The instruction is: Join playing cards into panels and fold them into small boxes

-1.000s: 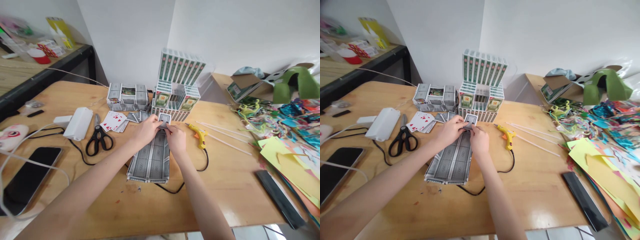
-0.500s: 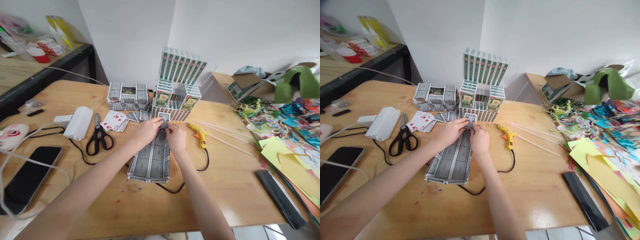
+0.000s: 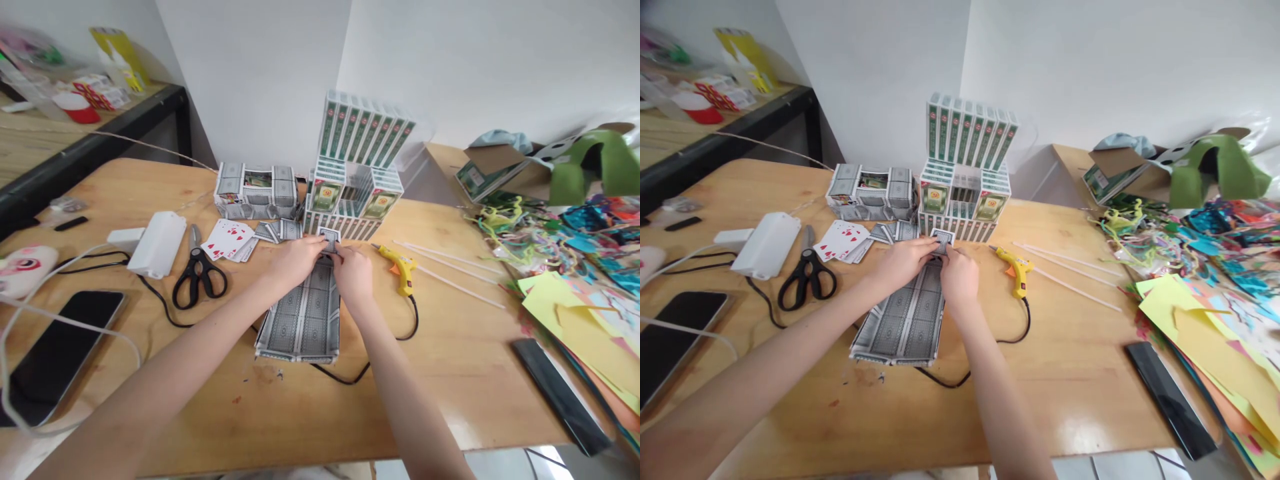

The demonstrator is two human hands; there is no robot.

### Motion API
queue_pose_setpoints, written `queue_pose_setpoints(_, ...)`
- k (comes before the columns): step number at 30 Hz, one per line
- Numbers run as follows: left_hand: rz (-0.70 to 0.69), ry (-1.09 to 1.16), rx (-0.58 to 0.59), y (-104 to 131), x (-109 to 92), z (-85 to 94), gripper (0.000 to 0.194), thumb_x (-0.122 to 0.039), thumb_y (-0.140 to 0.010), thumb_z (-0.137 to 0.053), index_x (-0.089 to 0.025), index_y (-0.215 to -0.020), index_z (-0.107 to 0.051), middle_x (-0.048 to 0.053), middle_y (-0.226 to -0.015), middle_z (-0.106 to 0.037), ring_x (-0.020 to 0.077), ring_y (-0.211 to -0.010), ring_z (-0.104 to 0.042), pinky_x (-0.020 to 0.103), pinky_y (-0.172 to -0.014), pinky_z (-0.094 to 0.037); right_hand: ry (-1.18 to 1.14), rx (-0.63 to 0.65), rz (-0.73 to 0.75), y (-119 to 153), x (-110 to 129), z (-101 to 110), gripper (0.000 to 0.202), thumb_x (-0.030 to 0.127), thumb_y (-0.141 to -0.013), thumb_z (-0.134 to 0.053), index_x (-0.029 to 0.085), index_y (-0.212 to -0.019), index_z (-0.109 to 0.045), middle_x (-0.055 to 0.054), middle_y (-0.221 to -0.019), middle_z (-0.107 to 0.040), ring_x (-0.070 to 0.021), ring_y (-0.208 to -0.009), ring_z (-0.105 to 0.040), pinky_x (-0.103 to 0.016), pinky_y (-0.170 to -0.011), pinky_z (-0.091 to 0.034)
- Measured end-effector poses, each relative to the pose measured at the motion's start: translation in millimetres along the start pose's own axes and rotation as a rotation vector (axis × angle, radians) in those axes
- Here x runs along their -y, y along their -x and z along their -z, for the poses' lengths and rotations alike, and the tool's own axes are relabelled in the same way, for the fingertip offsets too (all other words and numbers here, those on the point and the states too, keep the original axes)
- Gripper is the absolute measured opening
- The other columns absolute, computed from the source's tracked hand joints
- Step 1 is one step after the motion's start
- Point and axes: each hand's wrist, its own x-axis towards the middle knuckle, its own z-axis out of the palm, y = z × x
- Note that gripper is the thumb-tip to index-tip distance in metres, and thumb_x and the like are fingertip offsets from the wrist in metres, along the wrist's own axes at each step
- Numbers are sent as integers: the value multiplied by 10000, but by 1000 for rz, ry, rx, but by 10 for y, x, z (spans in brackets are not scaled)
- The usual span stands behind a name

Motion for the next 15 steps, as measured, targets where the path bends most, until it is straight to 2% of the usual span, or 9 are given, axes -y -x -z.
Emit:
queue_pose_setpoints(5, 1, -24, 20, -14, 2, -20, 334, -97, -880, -510, -126, -1188, -637, 108, -1275, -629, 235, -1191, -586, 380, -1030, -470, 74, 60, 5, -42, 41, 66, 238, 182, -919, -482, 165, -1023, -695, -105, -965, -711, -206, -881, -657, -267, -760, -447)
queue_pose_setpoints(8, 8, -44, 27, -19, -10, -15, 323, -99, -894, -485, -143, -1172, -642, 104, -1275, -630, 230, -1179, -595, 376, -1009, -482, 119, 93, 9, -58, 61, 98, 219, 184, -913, -494, 168, -1015, -687, -109, -963, -703, -208, -875, -655, -274, -757, -444)
queue_pose_setpoints(15, 14, -73, 64, -29, -39, 18, 276, -73, -873, -499, -126, -1079, -676, 125, -1113, -708, 249, -1034, -669, 376, -897, -532, 196, 145, 16, -58, 91, 117, 235, 171, -921, -453, 169, -1004, -673, -117, -994, -686, -213, -907, -654, -277, -758, -446)
